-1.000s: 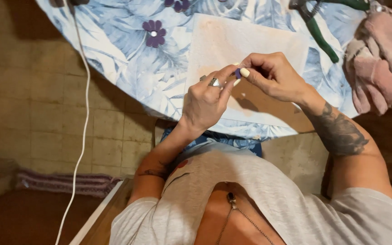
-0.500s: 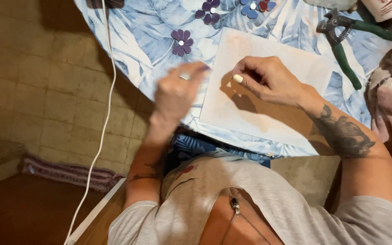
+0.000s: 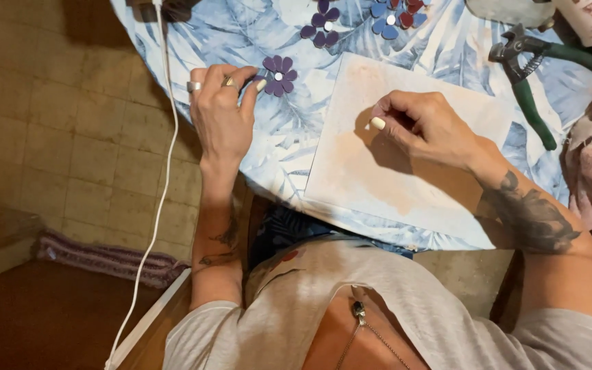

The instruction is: Sanding the edges of small mosaic tiles individually against a sheet of sandpaper on a table.

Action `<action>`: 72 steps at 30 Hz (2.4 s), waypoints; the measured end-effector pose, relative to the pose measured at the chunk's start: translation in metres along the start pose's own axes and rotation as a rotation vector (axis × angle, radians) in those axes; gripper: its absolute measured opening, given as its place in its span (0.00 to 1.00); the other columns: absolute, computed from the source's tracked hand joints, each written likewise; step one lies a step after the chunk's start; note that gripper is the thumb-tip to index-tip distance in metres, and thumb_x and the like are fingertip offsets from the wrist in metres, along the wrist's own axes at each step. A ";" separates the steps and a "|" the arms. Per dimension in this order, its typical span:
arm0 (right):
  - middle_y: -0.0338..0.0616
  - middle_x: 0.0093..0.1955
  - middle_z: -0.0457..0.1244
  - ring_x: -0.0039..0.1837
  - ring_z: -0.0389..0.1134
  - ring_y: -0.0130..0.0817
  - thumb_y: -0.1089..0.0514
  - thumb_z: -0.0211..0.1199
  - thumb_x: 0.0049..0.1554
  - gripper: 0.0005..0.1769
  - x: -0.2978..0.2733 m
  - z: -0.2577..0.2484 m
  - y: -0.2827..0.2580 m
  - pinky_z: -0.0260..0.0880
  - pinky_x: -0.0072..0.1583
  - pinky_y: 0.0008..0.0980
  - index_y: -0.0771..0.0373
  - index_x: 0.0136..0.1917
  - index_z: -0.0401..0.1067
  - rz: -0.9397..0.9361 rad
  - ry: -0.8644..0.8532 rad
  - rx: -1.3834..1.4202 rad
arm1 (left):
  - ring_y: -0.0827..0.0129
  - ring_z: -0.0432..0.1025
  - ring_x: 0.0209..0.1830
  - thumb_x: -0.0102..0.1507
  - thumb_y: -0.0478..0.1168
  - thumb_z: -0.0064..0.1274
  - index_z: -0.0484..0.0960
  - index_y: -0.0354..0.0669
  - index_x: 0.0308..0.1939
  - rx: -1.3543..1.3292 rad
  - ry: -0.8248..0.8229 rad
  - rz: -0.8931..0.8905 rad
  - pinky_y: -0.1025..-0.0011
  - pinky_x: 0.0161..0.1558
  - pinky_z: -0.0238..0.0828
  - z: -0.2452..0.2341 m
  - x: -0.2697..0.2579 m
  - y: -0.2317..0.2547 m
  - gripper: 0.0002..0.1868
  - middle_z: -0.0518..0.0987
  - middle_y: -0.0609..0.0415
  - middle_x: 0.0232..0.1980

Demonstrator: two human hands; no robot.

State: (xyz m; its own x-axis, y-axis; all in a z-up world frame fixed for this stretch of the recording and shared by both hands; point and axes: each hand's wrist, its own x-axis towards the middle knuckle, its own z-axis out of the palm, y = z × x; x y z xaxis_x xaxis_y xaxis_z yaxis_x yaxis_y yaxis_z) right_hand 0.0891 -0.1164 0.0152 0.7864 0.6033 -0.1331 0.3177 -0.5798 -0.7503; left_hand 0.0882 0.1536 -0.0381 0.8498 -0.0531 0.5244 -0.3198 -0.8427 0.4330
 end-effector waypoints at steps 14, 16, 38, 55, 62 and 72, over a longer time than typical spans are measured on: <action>0.40 0.28 0.57 0.26 0.53 0.26 0.65 0.49 0.54 0.04 0.024 -0.003 0.016 0.53 0.30 0.22 0.67 0.42 0.64 -0.150 0.016 -0.093 | 0.58 0.56 0.38 0.55 0.31 0.50 0.78 0.40 0.34 -0.012 -0.014 -0.024 0.65 0.37 0.57 -0.003 -0.001 0.002 0.05 0.67 0.53 0.35; 0.43 0.29 0.57 0.27 0.54 0.28 0.68 0.48 0.53 0.04 0.037 -0.003 0.017 0.53 0.29 0.22 0.68 0.41 0.64 -0.225 0.015 -0.132 | 0.58 0.56 0.37 0.55 0.32 0.50 0.78 0.40 0.33 -0.015 -0.003 -0.022 0.65 0.37 0.57 -0.002 -0.001 0.003 0.03 0.67 0.53 0.35; 0.44 0.40 0.58 0.35 0.61 0.41 0.54 0.59 0.48 0.13 0.109 0.039 0.007 0.61 0.32 0.38 0.62 0.45 0.68 -0.263 0.128 -0.445 | 0.58 0.56 0.42 0.55 0.32 0.51 0.75 0.37 0.40 -0.026 0.097 -0.066 0.63 0.44 0.56 -0.008 -0.003 0.006 0.10 0.66 0.51 0.41; 0.44 0.34 0.55 0.30 0.53 0.26 0.72 0.58 0.48 0.07 0.024 0.002 -0.026 0.55 0.32 0.21 0.67 0.42 0.66 -0.395 0.284 -0.113 | 0.59 0.62 0.42 0.56 0.31 0.50 0.71 0.35 0.45 -0.323 -0.046 0.147 0.67 0.43 0.64 -0.010 -0.005 0.082 0.13 0.70 0.48 0.43; 0.40 0.37 0.60 0.37 0.59 0.21 0.70 0.55 0.51 0.05 -0.021 -0.001 -0.019 0.61 0.37 0.16 0.66 0.43 0.64 -0.107 0.275 0.265 | 0.58 0.64 0.37 0.57 0.29 0.45 0.72 0.34 0.38 -0.490 -0.032 0.204 0.67 0.41 0.64 0.000 -0.010 0.121 0.06 0.72 0.51 0.38; 0.41 0.38 0.61 0.39 0.61 0.23 0.71 0.52 0.48 0.13 -0.049 -0.014 -0.017 0.64 0.40 0.18 0.63 0.45 0.55 -0.020 0.138 0.410 | 0.58 0.65 0.36 0.58 0.29 0.49 0.71 0.36 0.46 -0.511 -0.100 0.306 0.68 0.39 0.65 0.009 -0.023 0.138 0.12 0.73 0.50 0.38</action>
State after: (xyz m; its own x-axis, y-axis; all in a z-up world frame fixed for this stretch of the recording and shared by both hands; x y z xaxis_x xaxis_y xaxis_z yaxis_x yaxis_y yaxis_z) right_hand 0.0526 -0.1437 0.0433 0.8543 0.5175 -0.0490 0.1187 -0.2860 -0.9508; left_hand 0.0287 0.0342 0.0033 0.7147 -0.3237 0.6200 -0.6958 -0.4186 0.5836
